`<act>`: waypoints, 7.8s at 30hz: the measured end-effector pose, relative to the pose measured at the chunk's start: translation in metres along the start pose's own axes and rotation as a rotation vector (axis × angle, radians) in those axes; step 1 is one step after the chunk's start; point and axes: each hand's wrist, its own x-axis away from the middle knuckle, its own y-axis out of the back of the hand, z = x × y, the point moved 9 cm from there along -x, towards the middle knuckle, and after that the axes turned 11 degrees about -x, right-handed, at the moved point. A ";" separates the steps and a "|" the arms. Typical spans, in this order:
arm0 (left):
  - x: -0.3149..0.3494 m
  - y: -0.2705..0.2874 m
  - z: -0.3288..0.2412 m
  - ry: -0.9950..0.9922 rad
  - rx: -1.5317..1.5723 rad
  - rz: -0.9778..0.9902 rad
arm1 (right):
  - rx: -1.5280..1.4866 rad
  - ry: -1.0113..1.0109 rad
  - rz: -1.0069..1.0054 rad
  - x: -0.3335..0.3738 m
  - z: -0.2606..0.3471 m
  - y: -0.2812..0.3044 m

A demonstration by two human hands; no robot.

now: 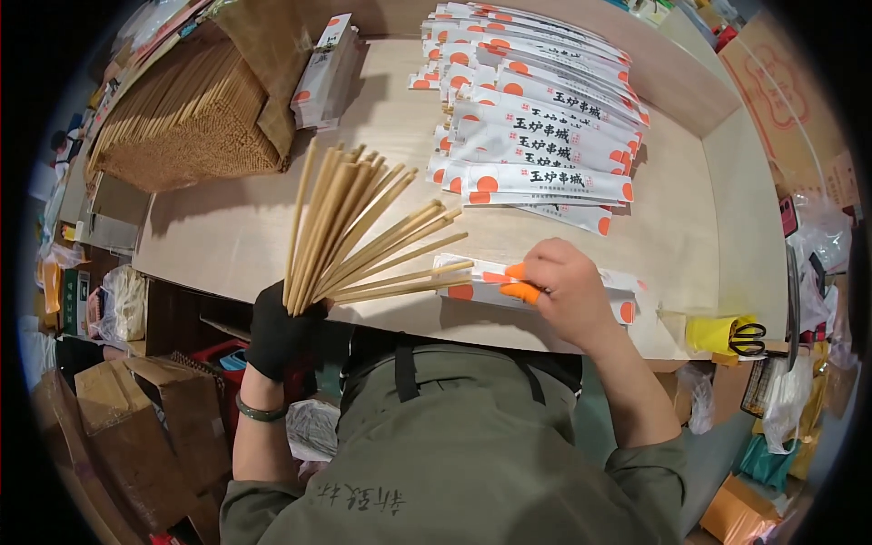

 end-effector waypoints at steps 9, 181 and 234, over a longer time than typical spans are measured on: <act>-0.053 -0.050 -0.056 0.116 1.042 -0.181 | 0.352 0.402 -0.091 -0.027 0.054 -0.022; -0.007 -0.011 0.011 0.184 0.321 -0.202 | -0.390 -0.401 -0.156 0.007 -0.032 -0.009; -0.022 -0.042 0.018 0.217 0.607 -0.374 | 0.177 0.187 0.021 0.022 0.009 -0.046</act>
